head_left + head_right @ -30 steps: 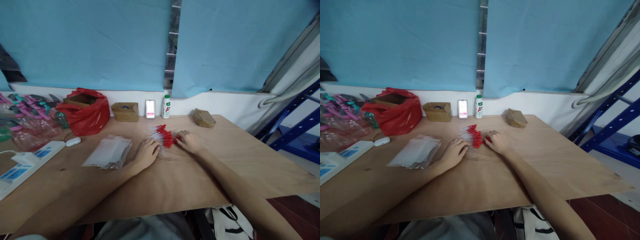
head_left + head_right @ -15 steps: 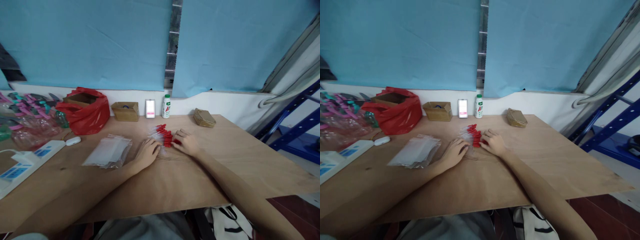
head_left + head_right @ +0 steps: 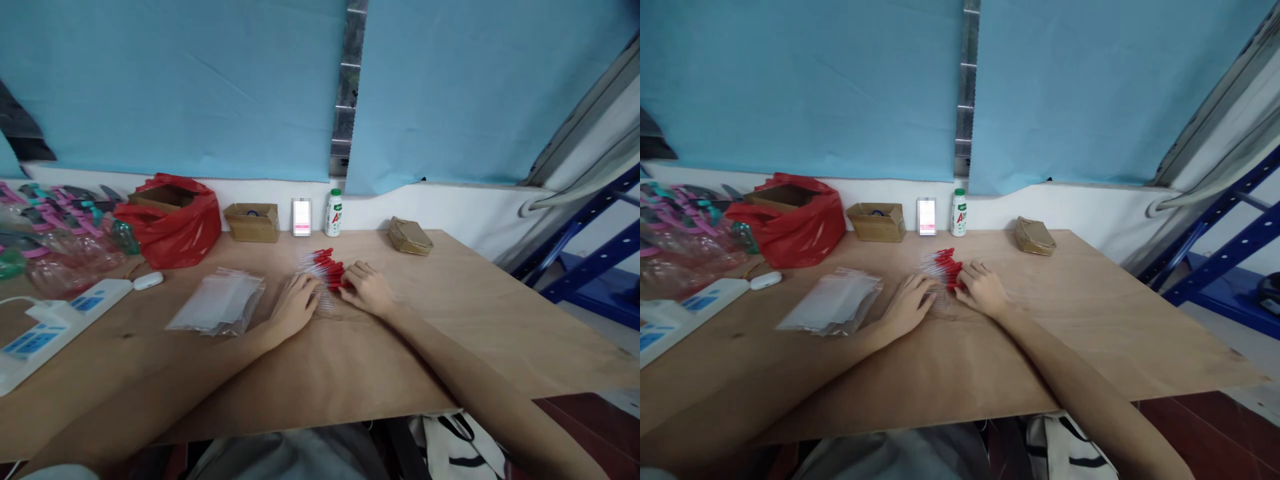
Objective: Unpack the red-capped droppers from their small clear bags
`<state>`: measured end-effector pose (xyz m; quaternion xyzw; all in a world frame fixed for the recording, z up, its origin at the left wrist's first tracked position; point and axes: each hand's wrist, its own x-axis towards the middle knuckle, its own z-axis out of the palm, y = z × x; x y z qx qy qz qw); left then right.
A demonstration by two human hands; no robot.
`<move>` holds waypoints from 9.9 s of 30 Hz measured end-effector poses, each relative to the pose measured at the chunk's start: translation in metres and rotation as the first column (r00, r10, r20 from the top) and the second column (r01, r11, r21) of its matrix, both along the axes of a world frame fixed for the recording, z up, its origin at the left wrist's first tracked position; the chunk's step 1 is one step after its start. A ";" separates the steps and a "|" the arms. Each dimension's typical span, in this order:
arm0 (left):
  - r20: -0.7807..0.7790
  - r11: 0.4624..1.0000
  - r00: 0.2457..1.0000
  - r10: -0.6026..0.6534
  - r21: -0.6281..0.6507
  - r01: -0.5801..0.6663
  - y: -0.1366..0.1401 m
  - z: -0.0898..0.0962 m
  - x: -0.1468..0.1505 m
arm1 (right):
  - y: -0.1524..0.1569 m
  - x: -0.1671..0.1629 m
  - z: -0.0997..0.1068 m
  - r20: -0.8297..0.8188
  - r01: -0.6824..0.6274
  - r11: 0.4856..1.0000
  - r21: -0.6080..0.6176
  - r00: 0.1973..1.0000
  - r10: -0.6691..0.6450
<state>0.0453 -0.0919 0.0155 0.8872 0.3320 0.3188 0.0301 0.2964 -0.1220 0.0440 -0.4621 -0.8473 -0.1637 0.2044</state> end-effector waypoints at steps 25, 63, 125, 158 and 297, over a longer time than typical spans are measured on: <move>-0.142 0.963 0.988 -0.055 0.256 0.090 -0.006 -0.001 0.002 | -0.008 -0.031 -0.005 0.112 -0.204 0.965 0.165 0.976 0.187; -0.083 0.965 0.996 0.016 0.264 0.007 -0.006 0.009 -0.002 | -0.009 -0.038 -0.008 -0.117 -0.125 0.992 0.028 0.985 0.128; -0.207 0.956 0.977 0.042 0.292 0.021 -0.006 0.003 0.003 | -0.007 -0.035 -0.014 -0.070 -0.122 0.992 0.023 0.990 0.124; -0.124 0.959 0.992 0.016 0.283 0.020 -0.006 0.010 -0.002 | -0.001 -0.017 -0.005 0.002 -0.174 0.985 0.005 0.985 0.174; -0.094 1.000 0.996 0.007 0.017 -0.005 -0.003 0.000 0.008 | 0.013 0.013 -0.017 -0.103 -0.004 0.999 -0.034 0.995 0.000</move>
